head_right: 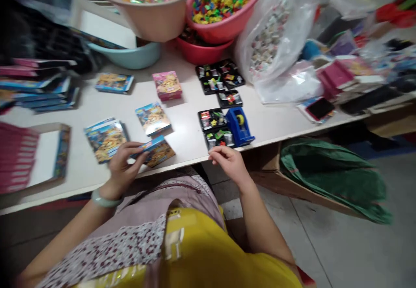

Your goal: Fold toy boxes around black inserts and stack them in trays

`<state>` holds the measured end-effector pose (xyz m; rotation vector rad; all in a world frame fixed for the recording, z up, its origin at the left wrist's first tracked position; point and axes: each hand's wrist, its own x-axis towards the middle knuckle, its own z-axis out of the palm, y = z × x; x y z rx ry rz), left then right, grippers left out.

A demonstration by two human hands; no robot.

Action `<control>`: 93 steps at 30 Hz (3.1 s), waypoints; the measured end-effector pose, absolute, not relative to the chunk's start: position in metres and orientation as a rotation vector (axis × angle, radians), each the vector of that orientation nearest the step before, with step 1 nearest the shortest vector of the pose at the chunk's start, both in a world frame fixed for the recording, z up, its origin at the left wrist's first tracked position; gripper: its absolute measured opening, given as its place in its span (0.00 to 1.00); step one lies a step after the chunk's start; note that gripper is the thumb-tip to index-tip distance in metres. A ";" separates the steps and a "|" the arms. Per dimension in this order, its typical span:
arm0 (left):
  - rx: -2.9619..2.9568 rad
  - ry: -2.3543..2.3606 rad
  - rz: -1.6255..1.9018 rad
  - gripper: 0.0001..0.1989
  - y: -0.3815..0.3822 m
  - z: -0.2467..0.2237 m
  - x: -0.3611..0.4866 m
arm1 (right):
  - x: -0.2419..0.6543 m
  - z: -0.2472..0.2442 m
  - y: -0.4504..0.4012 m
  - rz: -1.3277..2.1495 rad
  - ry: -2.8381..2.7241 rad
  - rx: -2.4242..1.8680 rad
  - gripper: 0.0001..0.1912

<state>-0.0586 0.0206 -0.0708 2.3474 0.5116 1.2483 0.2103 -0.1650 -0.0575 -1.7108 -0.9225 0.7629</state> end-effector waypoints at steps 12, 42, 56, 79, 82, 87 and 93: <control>2.577 0.416 0.854 0.16 0.030 -0.057 -0.057 | 0.125 -0.059 -0.057 0.741 -1.238 -1.708 0.33; 1.640 1.042 1.311 0.24 0.056 -0.112 -0.134 | 0.065 -0.087 0.014 0.672 -1.532 -1.425 0.27; 1.735 0.842 1.249 0.12 0.029 -0.081 -0.095 | 0.105 -0.076 -0.029 0.792 -1.223 -1.326 0.10; 2.351 0.333 1.072 0.16 0.030 -0.069 -0.130 | 0.107 -0.080 -0.063 0.323 -1.837 -1.075 0.14; 2.149 0.492 1.102 0.13 0.029 -0.068 -0.121 | 0.098 -0.079 -0.060 0.371 -1.729 -1.132 0.14; 2.032 0.628 1.240 0.10 0.021 -0.068 -0.094 | 0.139 -0.065 -0.090 0.524 -1.521 -1.393 0.16; 2.212 0.672 1.411 0.14 0.029 -0.088 -0.083 | 0.263 -0.060 -0.169 0.005 -1.077 -2.217 0.13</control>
